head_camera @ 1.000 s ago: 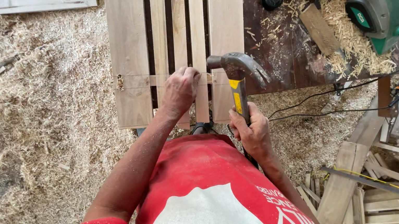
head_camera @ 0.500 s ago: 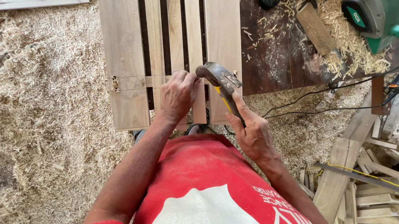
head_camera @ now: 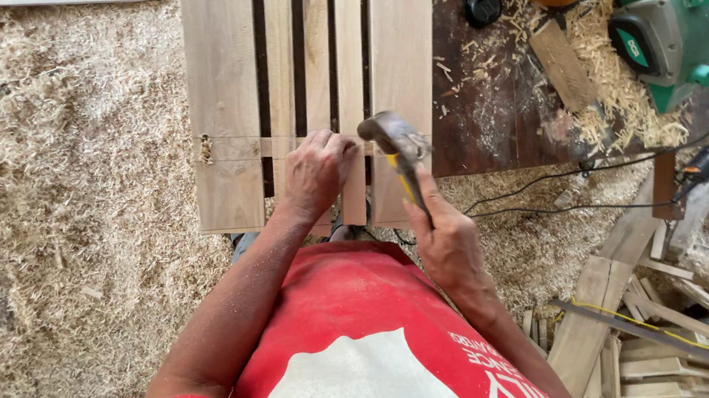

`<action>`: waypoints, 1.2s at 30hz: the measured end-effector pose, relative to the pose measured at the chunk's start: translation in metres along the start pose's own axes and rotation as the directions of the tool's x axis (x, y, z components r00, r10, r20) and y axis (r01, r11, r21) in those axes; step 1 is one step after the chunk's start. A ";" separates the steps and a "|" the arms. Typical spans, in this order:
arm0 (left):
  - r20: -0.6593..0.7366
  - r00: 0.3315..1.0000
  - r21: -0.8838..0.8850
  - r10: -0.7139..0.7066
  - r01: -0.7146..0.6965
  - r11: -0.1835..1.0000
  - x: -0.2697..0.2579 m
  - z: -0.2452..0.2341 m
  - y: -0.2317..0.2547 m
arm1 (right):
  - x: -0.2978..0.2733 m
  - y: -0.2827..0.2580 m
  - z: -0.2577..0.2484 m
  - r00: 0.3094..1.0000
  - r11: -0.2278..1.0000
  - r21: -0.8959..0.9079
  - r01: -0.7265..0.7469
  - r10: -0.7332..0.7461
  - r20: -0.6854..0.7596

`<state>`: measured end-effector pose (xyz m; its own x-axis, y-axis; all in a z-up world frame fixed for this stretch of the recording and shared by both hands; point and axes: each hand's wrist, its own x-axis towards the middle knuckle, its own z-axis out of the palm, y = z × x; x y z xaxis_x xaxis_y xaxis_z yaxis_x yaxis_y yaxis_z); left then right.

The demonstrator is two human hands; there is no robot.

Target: The person hammers nails into wooden slats and uses a sanding block to smooth the surface of a wooden frame.

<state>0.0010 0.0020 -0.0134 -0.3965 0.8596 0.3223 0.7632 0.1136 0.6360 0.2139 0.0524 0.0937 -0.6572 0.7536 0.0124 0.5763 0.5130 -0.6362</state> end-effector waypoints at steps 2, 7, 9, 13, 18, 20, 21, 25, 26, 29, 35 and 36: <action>0.049 0.998 0.014 -0.028 0.027 1.000 0.003 -0.002 -0.002 | -0.006 -0.001 -0.010 0.991 0.997 0.015 0.078 -0.076 -0.112; 0.039 0.990 -0.223 -0.132 0.137 0.965 0.002 -0.015 -0.009 | -0.024 -0.002 -0.013 0.928 0.937 0.215 0.276 -0.202 -0.312; -0.053 0.987 -0.240 -0.153 0.136 0.961 -0.002 -0.018 -0.010 | -0.019 0.007 0.002 0.962 0.957 0.194 0.214 -0.172 -0.213; 0.046 0.966 -0.294 -0.256 0.258 0.920 0.003 -0.016 -0.012 | 0.005 0.023 0.041 0.985 0.987 -0.037 0.155 -0.157 -0.066; -0.005 0.975 -0.271 -0.223 0.213 0.939 0.000 -0.017 -0.017 | -0.020 0.029 0.030 0.962 0.956 0.233 0.178 -0.119 -0.247; 0.002 0.972 -0.294 -0.233 0.223 0.929 0.001 -0.016 -0.018 | -0.028 0.032 0.026 0.953 0.927 0.329 0.179 -0.080 -0.293; 0.002 0.971 -0.304 -0.240 0.229 0.925 0.001 -0.016 -0.018 | -0.025 0.033 0.028 0.969 0.967 0.195 0.164 -0.121 -0.213; 0.003 0.969 -0.316 -0.246 0.234 0.919 0.004 -0.020 -0.017 | 0.013 0.029 0.035 0.974 0.961 -0.183 0.205 -0.220 -0.060; 0.006 0.971 -0.311 -0.240 0.230 0.922 0.003 -0.021 -0.016 | 0.010 0.028 0.029 0.973 0.948 -0.246 0.200 -0.222 -0.066; 0.040 0.964 -0.317 -0.261 0.260 0.912 0.005 -0.018 -0.012 | -0.009 0.032 0.025 0.903 0.934 -0.069 0.351 -0.357 -0.241; -0.017 0.974 -0.306 -0.224 0.208 0.929 0.007 -0.021 -0.012 | -0.004 0.051 0.037 0.983 0.989 -0.126 -0.081 0.101 0.157; -0.029 0.978 -0.301 -0.208 0.190 0.934 0.003 -0.022 -0.012 | -0.005 0.046 0.037 0.997 0.993 -0.115 -0.005 0.014 0.082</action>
<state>-0.0206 -0.0077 -0.0043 -0.5612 0.8024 0.2029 0.4842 0.1194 0.8668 0.2255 0.0575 0.0363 -0.6866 0.7245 -0.0601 0.6314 0.5533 -0.5433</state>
